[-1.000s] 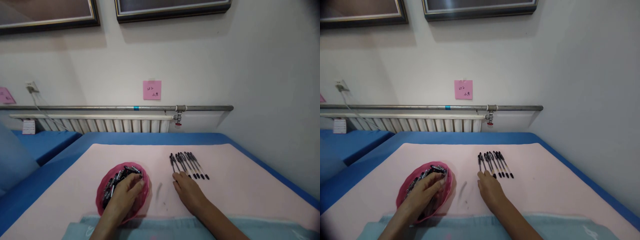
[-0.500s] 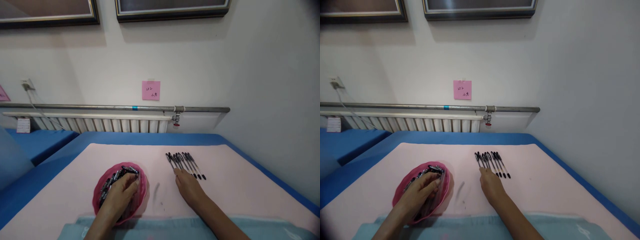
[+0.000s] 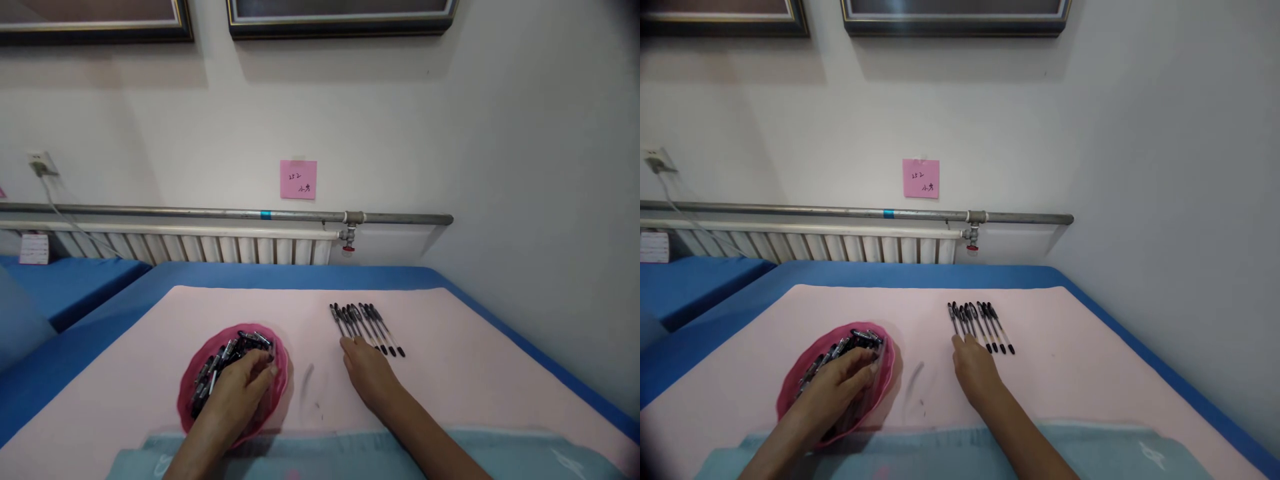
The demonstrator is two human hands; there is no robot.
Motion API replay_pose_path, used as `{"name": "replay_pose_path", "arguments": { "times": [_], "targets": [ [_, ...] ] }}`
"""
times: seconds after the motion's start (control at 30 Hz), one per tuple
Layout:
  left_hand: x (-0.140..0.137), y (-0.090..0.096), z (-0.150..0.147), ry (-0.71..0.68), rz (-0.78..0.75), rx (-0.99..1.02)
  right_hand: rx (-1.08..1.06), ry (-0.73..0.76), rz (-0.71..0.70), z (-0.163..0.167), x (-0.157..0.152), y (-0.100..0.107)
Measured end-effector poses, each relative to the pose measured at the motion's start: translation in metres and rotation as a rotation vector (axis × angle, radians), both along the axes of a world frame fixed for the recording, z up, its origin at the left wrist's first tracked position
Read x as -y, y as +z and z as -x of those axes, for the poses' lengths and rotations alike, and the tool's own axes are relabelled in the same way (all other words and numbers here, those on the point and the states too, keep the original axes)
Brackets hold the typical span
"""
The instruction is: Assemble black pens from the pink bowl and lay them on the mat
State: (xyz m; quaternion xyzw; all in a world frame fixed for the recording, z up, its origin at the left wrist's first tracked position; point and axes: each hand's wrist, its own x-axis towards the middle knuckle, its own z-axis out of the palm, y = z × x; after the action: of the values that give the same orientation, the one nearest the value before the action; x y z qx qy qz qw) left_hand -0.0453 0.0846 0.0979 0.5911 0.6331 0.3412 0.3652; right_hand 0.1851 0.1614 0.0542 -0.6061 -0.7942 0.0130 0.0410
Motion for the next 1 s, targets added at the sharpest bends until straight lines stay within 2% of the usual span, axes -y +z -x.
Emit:
{"name": "replay_pose_path", "arguments": {
  "times": [0.13, 0.23, 0.37, 0.47, 0.57, 0.67, 0.8, 0.9, 1.0],
  "targets": [
    [0.000, -0.003, 0.005, -0.006, -0.020, 0.019, 0.015, -0.017, -0.004, 0.002, 0.002, 0.002],
    [-0.002, -0.007, 0.015, 0.042, 0.002, 0.089, 0.017, -0.024, -0.011, 0.003, 0.003, 0.003],
    [-0.005, -0.008, 0.035, 0.195, 0.051, 0.251, -0.003, -0.007, -0.026, 0.001, 0.004, 0.005],
    [-0.008, -0.007, 0.049, 0.340, 0.012, 0.295, -0.032, 0.006, -0.032, 0.001, 0.005, 0.007],
    [-0.011, -0.011, 0.059, 0.449, -0.055, 0.218, -0.065, 0.052, -0.028, 0.004, 0.010, 0.007],
    [-0.014, -0.018, 0.064, 0.492, -0.095, 0.111, -0.115, 0.140, -0.035, 0.011, 0.020, 0.005],
    [-0.016, -0.022, 0.064, 0.449, -0.046, -0.068, -0.169, 0.280, -0.014, 0.021, 0.031, -0.004],
    [-0.017, -0.022, 0.058, 0.384, -0.006, -0.255, -0.175, 0.305, -0.006, 0.023, 0.032, -0.011],
    [-0.018, -0.023, 0.051, 0.327, 0.036, -0.339, -0.204, 0.309, -0.024, 0.022, 0.031, -0.013]
  ]
}}
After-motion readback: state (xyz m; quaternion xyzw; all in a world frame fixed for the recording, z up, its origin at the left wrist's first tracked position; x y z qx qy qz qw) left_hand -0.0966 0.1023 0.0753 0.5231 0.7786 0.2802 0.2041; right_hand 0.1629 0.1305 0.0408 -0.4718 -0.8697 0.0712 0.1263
